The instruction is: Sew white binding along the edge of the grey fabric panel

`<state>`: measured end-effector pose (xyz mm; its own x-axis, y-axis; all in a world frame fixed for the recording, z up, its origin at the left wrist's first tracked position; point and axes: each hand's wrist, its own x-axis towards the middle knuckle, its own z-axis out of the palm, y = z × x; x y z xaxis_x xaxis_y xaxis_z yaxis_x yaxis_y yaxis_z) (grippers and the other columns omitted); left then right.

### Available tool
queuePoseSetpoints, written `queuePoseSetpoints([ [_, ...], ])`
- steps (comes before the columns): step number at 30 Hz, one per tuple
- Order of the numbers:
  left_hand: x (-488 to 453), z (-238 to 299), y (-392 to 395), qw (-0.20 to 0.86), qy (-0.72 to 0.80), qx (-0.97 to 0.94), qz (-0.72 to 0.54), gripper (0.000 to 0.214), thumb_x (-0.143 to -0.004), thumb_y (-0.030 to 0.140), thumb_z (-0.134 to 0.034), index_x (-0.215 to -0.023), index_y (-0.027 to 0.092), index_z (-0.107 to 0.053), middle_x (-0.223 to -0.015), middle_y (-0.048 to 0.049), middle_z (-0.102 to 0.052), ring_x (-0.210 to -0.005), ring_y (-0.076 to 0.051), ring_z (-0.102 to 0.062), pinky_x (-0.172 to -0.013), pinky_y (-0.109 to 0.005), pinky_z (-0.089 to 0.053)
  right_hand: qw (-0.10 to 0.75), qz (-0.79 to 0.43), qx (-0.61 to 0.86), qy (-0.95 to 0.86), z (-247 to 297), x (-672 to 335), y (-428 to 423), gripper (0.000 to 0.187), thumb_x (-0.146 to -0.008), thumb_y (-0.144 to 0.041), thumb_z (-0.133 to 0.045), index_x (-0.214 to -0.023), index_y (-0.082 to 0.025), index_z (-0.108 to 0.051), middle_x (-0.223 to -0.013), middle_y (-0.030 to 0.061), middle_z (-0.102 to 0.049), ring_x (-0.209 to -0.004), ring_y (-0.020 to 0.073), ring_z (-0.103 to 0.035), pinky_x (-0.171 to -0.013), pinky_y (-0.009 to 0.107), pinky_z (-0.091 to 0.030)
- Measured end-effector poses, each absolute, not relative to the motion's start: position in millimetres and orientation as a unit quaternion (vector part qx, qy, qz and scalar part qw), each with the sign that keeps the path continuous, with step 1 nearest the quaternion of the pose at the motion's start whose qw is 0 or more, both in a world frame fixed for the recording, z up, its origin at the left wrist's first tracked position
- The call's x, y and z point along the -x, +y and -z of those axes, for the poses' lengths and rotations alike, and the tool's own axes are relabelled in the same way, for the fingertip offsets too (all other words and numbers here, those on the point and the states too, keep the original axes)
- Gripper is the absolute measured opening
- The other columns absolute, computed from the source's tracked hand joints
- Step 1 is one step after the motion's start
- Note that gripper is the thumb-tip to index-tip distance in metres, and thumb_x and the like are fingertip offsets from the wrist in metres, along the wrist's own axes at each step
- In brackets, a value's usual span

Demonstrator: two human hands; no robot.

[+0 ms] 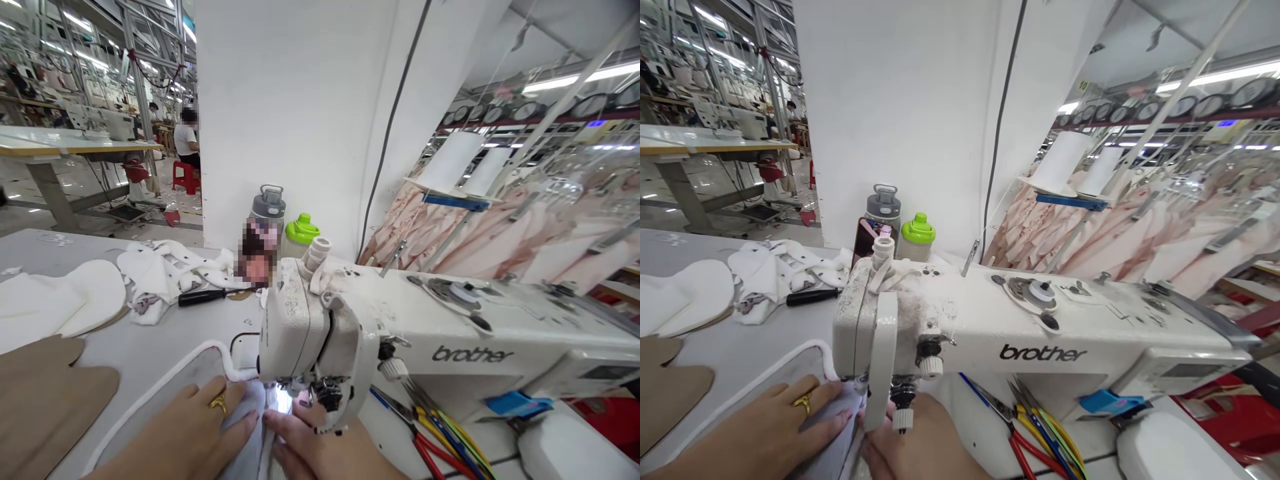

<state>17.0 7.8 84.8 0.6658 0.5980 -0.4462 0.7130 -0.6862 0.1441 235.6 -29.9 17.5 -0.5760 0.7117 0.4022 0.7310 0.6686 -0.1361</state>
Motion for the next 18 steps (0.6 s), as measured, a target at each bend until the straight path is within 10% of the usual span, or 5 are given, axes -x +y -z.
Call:
queuePoseSetpoints([
  [18, -10, -26, 13, 0.097, 0.382, -0.918, 0.045, 0.047, -0.095, 0.043, -0.052, -0.14, 0.029, -0.055, -0.141, -0.0176, -0.058, -0.127, -0.045, -0.054, -0.09, -0.063, -0.052, 0.153, 0.082, 0.39, -0.904, 8, -239, -21, 0.015, -0.093, -0.034, -0.061, -0.098, -0.022, -0.07, -0.072, 0.0019, -0.067, -0.064, 0.018, -0.064, -0.058, 0.024, -0.05],
])
